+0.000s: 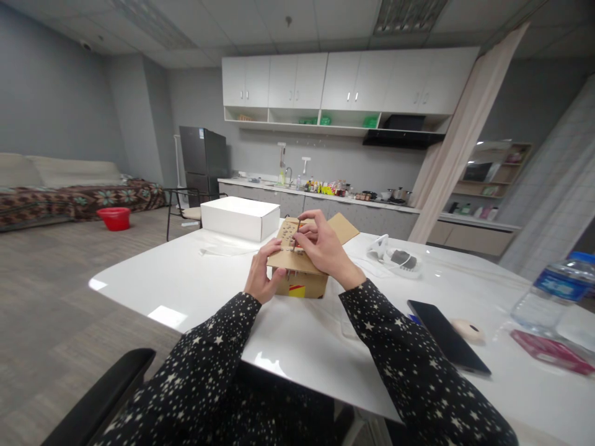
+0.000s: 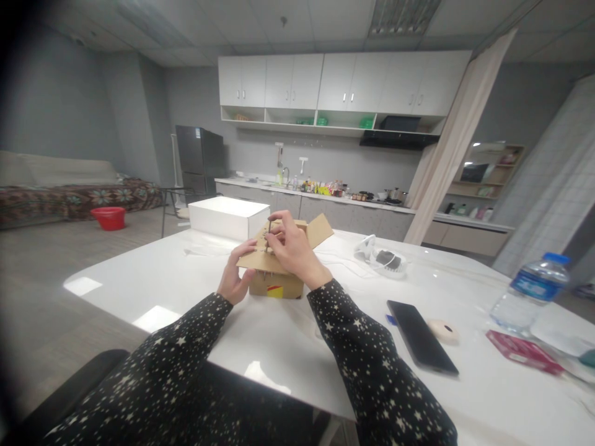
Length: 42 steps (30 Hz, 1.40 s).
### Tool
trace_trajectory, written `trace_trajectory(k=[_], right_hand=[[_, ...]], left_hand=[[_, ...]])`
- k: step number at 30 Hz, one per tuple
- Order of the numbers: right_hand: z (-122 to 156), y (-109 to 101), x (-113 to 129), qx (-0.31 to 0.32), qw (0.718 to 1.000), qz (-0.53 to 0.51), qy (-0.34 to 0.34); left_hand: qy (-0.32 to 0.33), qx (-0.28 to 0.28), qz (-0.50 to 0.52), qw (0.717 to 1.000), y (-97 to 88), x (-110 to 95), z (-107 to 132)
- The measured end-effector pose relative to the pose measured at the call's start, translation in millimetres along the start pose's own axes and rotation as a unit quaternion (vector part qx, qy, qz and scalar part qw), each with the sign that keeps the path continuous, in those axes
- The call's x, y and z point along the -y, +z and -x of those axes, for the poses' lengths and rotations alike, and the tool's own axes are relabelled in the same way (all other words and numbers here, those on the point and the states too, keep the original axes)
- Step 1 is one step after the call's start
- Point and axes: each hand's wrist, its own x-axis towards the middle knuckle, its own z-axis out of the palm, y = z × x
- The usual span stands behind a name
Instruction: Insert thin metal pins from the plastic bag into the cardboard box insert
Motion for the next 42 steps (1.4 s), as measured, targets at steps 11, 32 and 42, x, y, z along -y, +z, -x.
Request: trace_trajectory(k=[11,32,42], right_hand=[[0.1,-2.0,3.8,-0.005,1.000,0.012,-0.007],[-0.1,-1.9,1.6,-0.018,0.999,0.045,-0.005],[-1.2,-0.4,2.0,-0.004,0.999,0.033,-0.010]], left_hand=[[-0.003,0.005,0.000,1.000,0.2,1.1,0.5],[0.006,0.003,0.012,1.000,-0.7,-0.7,-0.5],[0.010,0.003,0.011,1.000,-2.6,-0.3,-1.0]])
